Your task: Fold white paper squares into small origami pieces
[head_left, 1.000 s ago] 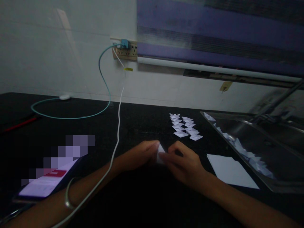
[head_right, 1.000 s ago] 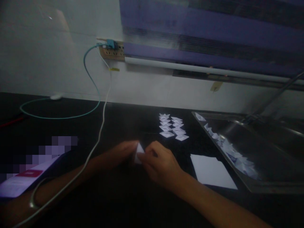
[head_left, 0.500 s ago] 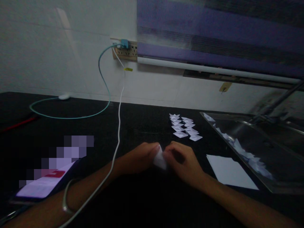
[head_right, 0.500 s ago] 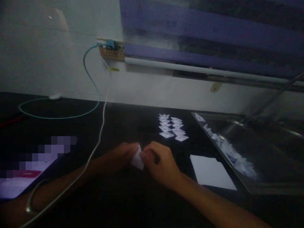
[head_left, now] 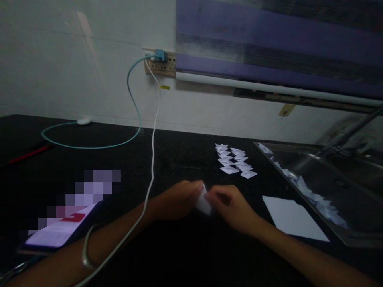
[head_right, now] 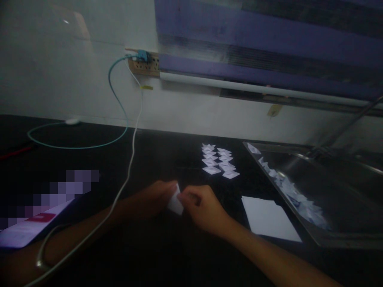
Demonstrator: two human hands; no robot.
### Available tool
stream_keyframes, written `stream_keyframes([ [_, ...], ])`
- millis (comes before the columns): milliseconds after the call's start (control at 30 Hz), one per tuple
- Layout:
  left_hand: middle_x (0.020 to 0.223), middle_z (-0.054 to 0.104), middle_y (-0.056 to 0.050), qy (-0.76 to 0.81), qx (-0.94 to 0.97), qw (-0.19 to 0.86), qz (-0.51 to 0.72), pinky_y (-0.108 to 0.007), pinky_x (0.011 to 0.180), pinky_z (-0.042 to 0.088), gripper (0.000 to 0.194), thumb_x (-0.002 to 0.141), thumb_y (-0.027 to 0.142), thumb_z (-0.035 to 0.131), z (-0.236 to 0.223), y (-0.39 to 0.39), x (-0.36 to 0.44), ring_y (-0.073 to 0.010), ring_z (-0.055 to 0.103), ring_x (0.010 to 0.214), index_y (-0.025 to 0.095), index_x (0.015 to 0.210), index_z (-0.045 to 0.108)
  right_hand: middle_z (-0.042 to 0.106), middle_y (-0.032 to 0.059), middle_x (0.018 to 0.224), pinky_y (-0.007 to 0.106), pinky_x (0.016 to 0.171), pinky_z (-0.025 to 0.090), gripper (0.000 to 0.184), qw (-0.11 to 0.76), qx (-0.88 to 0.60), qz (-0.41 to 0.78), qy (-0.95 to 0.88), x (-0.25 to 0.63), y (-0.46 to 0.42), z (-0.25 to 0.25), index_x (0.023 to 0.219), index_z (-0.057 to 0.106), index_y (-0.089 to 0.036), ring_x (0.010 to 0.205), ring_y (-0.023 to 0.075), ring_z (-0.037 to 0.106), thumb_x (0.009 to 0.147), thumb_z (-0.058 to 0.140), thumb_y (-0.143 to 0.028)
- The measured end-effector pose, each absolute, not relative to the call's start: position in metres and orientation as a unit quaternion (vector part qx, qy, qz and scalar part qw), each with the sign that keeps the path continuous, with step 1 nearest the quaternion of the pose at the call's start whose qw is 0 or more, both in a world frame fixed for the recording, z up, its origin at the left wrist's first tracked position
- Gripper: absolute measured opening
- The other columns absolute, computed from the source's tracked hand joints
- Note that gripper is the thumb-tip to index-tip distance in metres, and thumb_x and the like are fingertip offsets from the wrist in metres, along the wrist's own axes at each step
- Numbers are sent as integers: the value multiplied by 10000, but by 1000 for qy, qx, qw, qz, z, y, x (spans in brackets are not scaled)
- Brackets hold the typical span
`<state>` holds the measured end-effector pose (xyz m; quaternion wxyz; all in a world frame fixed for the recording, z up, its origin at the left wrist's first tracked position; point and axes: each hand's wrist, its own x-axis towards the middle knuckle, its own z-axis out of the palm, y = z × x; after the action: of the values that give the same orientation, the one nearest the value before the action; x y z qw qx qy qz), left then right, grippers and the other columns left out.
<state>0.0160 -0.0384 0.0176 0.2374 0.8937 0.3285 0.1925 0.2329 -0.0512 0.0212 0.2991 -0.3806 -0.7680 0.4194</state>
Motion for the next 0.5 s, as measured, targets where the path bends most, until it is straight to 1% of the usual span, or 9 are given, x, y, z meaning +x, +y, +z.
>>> stream_keyframes([
  [67, 808, 580, -28, 332, 884, 263, 200, -290, 630, 365, 177, 970, 186, 355, 21, -40, 17, -146, 501, 659, 207, 831, 463, 521, -35, 622, 225, 505, 337, 359, 303, -385, 402, -773, 233, -53, 22, 699, 588, -173, 549, 88, 447, 968, 577, -411],
  [167, 746, 543, 2, 323, 861, 324, 224, -268, 612, 358, 265, 1027, 272, 342, 24, -40, 19, -126, 496, 644, 202, 803, 466, 465, -46, 587, 230, 499, 303, 379, 304, -390, 378, -783, 233, -55, 23, 647, 540, -174, 531, 83, 405, 956, 595, -387],
  [267, 721, 519, 19, 299, 847, 366, 246, -249, 614, 362, 329, 1051, 325, 337, 24, -39, 18, -107, 487, 637, 192, 784, 475, 453, -48, 584, 233, 504, 302, 381, 304, -387, 382, -782, 232, -55, 23, 640, 530, -175, 529, 81, 395, 956, 593, -380],
  [400, 708, 499, 24, 296, 843, 359, 270, -245, 612, 358, 373, 1064, 338, 312, 19, -36, 17, -100, 453, 624, 185, 757, 460, 519, -28, 647, 229, 531, 349, 340, 288, -372, 440, -765, 231, -53, 24, 717, 583, -173, 576, 93, 452, 961, 579, -408],
  [500, 707, 500, 24, 296, 846, 345, 281, -245, 610, 357, 387, 1067, 346, 300, 17, -35, 17, -102, 455, 630, 183, 756, 463, 526, -26, 650, 227, 525, 351, 350, 258, -365, 473, -760, 232, -53, 25, 727, 591, -171, 573, 94, 455, 963, 572, -429],
])
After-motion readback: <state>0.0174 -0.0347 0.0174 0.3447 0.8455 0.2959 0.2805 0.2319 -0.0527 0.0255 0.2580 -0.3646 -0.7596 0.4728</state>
